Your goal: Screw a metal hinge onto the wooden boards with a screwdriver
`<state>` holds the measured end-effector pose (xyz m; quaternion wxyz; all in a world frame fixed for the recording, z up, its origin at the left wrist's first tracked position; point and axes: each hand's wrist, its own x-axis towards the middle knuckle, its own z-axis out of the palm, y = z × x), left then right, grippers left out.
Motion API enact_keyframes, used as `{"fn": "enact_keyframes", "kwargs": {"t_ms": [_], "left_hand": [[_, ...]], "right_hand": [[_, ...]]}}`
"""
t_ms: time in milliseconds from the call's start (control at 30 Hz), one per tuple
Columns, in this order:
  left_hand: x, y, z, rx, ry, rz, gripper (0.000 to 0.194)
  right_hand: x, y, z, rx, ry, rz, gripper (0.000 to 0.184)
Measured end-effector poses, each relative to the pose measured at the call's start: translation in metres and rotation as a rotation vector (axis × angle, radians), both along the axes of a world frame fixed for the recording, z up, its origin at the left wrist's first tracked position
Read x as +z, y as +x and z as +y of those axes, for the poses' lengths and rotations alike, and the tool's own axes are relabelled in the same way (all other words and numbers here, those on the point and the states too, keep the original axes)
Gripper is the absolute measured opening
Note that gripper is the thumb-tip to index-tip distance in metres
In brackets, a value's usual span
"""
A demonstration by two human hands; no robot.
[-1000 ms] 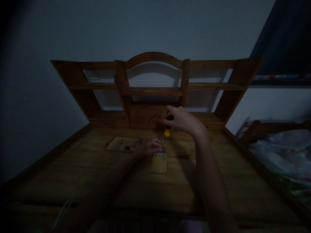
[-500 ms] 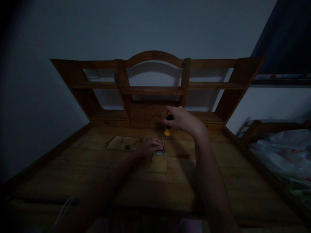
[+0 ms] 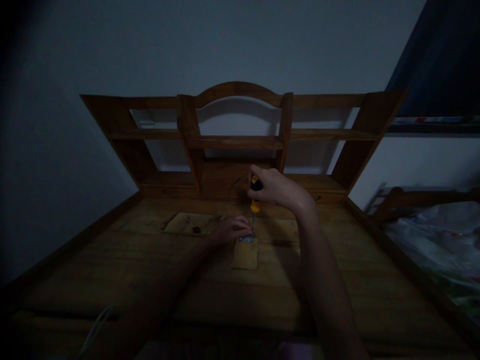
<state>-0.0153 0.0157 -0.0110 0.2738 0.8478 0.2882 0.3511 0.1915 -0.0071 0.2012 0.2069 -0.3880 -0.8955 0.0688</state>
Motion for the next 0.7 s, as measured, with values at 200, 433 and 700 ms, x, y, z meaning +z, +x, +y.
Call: {"fn": "enact_keyframes", "kwargs": {"t_ms": [200,433,700], "left_hand": [[0.0,0.001,0.0,0.0,-0.038,-0.03,0.027],[-0.002,0.001,0.002,-0.004,0.008,-0.036,0.028],[0.002,0.005,-0.006,0.069,-0.016,-0.012,0.023]], "right_hand": [[0.0,0.003,0.0,0.007,0.048,0.014,0.029],[0.001,0.011,0.001,0.062,0.057,0.034,0.037],[0.003,0.001,-0.008,0.068,-0.004,0.027,0.027]]}}
